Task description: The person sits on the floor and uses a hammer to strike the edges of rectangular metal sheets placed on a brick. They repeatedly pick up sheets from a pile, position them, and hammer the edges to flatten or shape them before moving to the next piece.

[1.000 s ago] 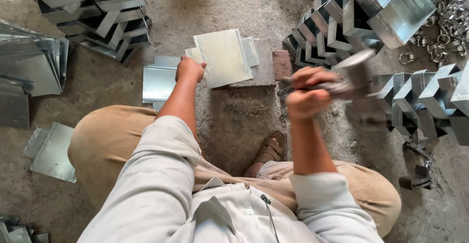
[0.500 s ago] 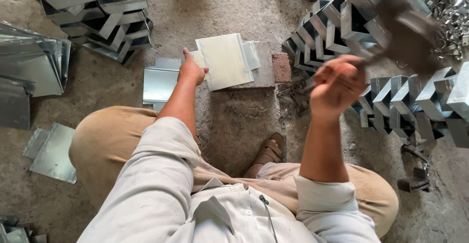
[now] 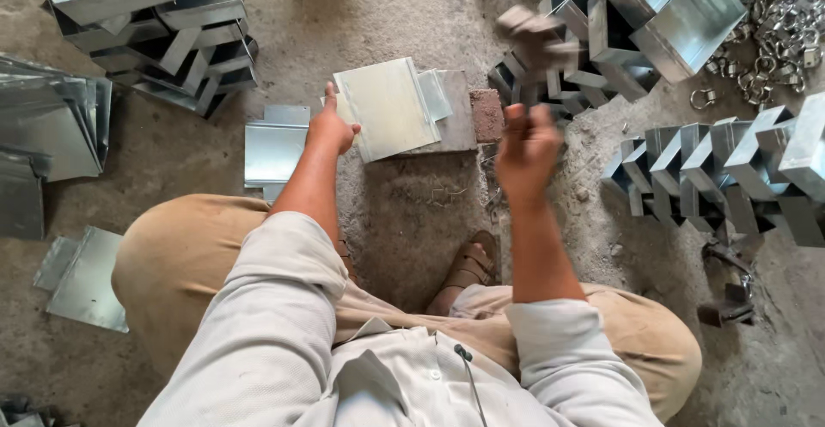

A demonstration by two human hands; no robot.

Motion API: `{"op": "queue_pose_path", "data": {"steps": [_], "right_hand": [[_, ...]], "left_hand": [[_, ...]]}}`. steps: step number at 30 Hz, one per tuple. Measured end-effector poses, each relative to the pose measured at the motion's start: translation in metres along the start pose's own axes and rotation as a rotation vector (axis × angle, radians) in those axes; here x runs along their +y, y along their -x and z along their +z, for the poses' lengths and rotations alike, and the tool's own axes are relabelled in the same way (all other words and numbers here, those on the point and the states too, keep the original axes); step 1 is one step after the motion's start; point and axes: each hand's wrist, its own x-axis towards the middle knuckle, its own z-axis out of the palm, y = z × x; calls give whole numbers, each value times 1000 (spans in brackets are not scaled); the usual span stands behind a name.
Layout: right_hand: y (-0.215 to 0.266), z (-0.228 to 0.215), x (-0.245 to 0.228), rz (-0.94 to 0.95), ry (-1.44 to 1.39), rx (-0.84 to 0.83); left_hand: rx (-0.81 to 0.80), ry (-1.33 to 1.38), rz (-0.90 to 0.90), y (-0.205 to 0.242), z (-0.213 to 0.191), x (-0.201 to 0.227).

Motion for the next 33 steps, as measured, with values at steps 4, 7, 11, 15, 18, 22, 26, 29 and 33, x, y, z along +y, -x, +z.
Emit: {"op": "queue_pose_path", "data": {"steps": [4, 7, 11, 15, 18, 22, 26, 29, 33], "right_hand": [[-22, -17, -32, -299, -371, 184], [18, 20, 15, -338, -265, 234], [88, 50, 78, 241, 440, -286], [46, 38, 60, -59, 369, -132], [-4, 1, -5, 100, 7, -87], [-28, -20, -45, -298, -416, 154], [32, 30, 35, -244, -130, 127], [85, 49, 81, 254, 525, -439], [52, 39, 50, 27, 350, -200]], "left_hand": [[5, 0, 18, 2, 5, -2], [16, 2, 28, 5, 2, 0], [-41, 42, -41, 16, -10, 8], [-44, -6, -26, 22, -4, 5], [-18, -3, 17, 14, -9, 7], [-59, -41, -17, 25, -17, 14], [-78, -56, -32, 34, -25, 19], [-62, -62, -21, 37, -29, 24], [-106, -78, -53, 40, -25, 22]]}}
